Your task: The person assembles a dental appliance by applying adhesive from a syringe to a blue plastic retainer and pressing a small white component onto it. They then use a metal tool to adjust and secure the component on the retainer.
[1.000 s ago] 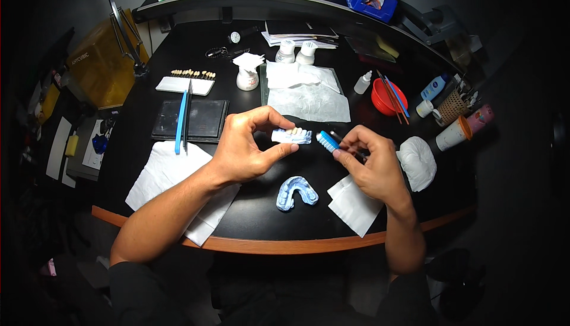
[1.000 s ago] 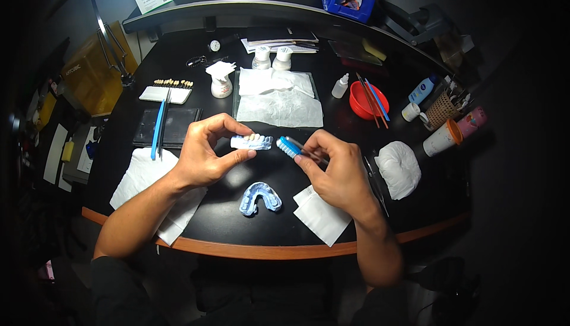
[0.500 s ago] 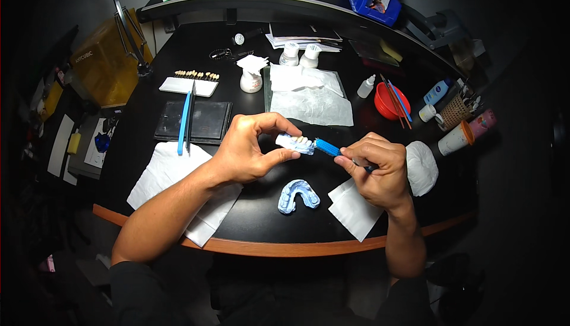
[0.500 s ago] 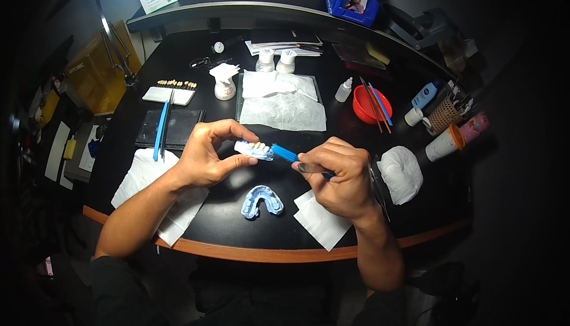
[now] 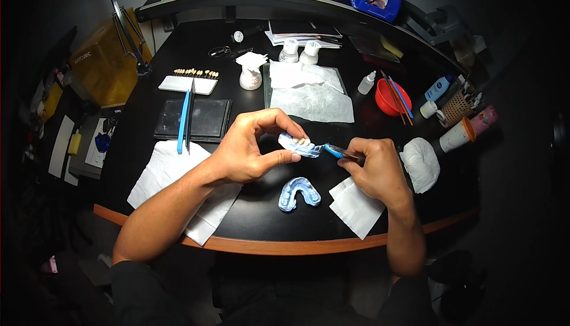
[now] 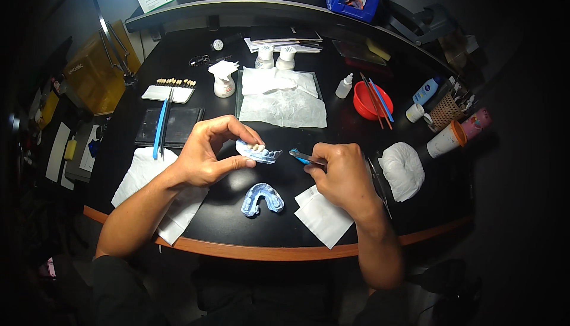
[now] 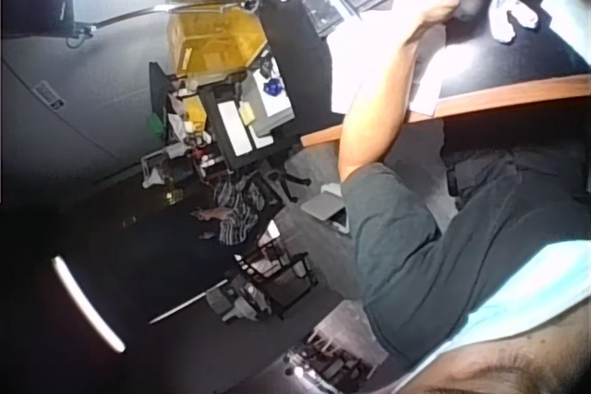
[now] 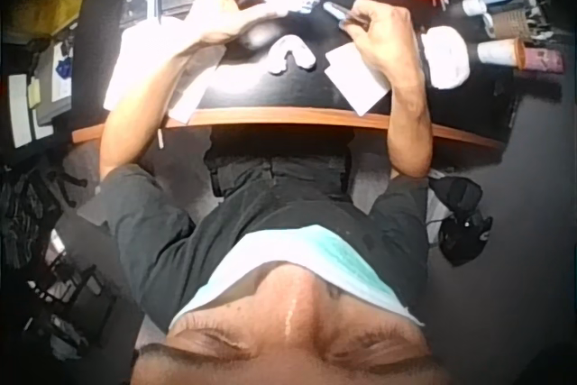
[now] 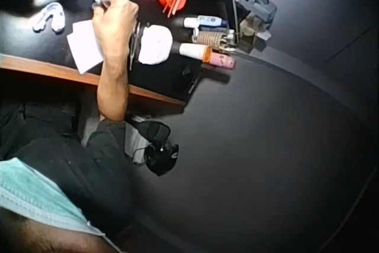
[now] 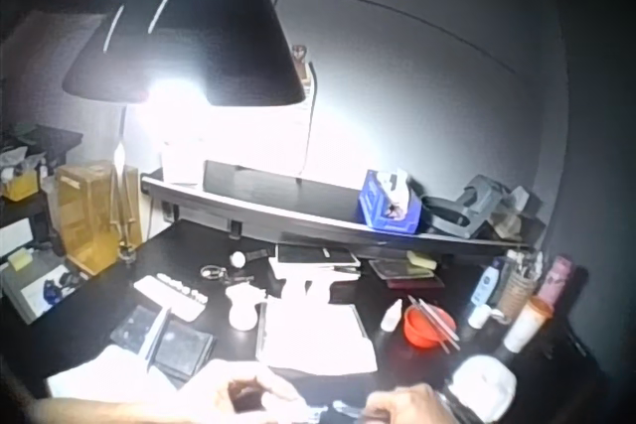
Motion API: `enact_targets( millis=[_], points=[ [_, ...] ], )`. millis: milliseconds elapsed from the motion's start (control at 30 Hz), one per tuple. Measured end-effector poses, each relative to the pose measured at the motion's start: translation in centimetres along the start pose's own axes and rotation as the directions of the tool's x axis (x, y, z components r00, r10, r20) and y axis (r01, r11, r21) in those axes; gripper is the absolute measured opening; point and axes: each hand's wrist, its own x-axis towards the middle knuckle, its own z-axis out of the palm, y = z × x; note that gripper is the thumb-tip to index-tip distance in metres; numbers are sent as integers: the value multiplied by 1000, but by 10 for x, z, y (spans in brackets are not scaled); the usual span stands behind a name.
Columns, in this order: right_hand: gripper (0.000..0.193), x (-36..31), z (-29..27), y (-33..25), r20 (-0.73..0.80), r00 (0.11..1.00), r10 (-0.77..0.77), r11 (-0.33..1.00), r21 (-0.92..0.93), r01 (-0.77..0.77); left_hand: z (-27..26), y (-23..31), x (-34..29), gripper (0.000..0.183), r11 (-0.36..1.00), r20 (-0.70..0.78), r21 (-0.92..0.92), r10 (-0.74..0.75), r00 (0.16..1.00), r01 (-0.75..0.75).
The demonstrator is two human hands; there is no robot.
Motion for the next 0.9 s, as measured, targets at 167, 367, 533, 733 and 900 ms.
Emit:
enact_targets(
  millis=[167,367,533,733,900],
  points=[
    [13,-2,-5,2,78,994,76,997,-27,-74,4,2,1,29,985,28,-142,-97,995,100],
    [12,0,-6,-1,-20,998,-54,998,24,54,3,-3,1,30,983,47,-177,-32,998,40],
    [22,-2,-2,-14,2,971,-238,837,507,204,5,-2,-2,31,990,77,-122,-61,995,70],
    [24,-2,7,-21,-33,946,-323,849,432,305,7,8,-1,36,974,131,-145,-156,979,174],
    [21,-3,10,-24,-68,960,-271,874,401,275,13,1,-2,42,964,140,-190,-163,977,188]
  ],
)
